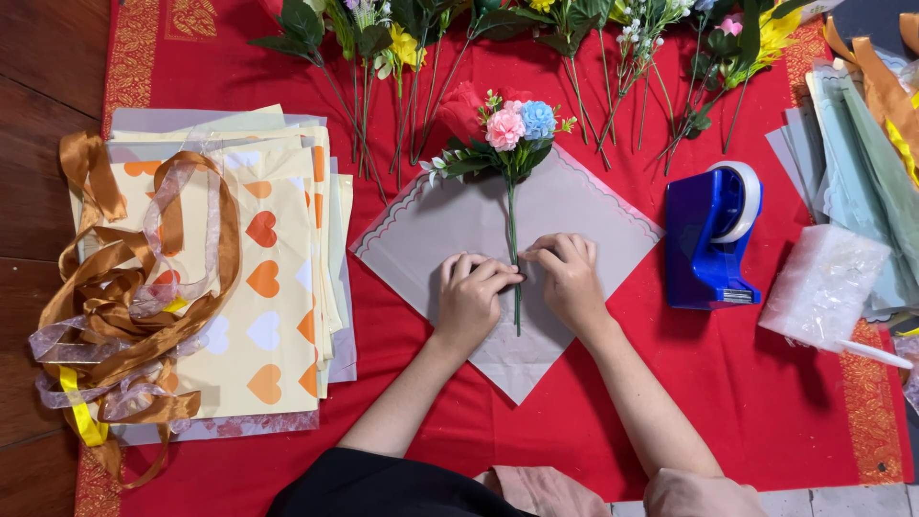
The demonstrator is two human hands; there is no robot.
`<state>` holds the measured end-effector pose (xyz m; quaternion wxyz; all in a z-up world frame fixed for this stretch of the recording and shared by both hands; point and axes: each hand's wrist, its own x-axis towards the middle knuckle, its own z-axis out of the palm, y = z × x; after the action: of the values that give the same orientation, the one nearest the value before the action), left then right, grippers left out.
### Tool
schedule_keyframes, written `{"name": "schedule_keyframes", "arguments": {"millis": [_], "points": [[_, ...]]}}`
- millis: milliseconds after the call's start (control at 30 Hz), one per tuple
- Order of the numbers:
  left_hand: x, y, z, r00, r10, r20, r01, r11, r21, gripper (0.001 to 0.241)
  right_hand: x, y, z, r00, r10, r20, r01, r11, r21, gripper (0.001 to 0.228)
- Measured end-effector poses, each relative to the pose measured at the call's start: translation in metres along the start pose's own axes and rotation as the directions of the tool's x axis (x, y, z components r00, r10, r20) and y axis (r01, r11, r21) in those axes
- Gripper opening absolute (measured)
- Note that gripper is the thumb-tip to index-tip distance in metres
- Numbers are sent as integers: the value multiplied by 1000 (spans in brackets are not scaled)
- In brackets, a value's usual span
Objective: The person arranges artificial flowers into a small bouquet, securing the stems with tape. They then wrap the bouquet in a sheet of light green paper, folding and taping it around the stems.
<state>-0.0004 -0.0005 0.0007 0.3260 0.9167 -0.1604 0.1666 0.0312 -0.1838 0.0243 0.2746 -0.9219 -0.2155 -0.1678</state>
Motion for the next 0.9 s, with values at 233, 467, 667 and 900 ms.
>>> {"name": "schedule_keyframes", "arguments": {"millis": [233,467,667,900], "points": [[1,2,-3,1000,8,11,-8,1000,10,37,1,0,-1,999,11,36,-10,1000,-21,44],[3,1,-8,999,17,40,-17,1000,8,36,-2,6,1,998,26,61,-25,1000,-18,46],[6,-1,-14,988,49,143,-57,997,48,28,-2,8,-14,978,19,207,-31,998,54,47],[14,-1,-34,939,74,336,-105,992,74,23,-19,4,-51,918,-69,390,-118,892,436,51]]}}
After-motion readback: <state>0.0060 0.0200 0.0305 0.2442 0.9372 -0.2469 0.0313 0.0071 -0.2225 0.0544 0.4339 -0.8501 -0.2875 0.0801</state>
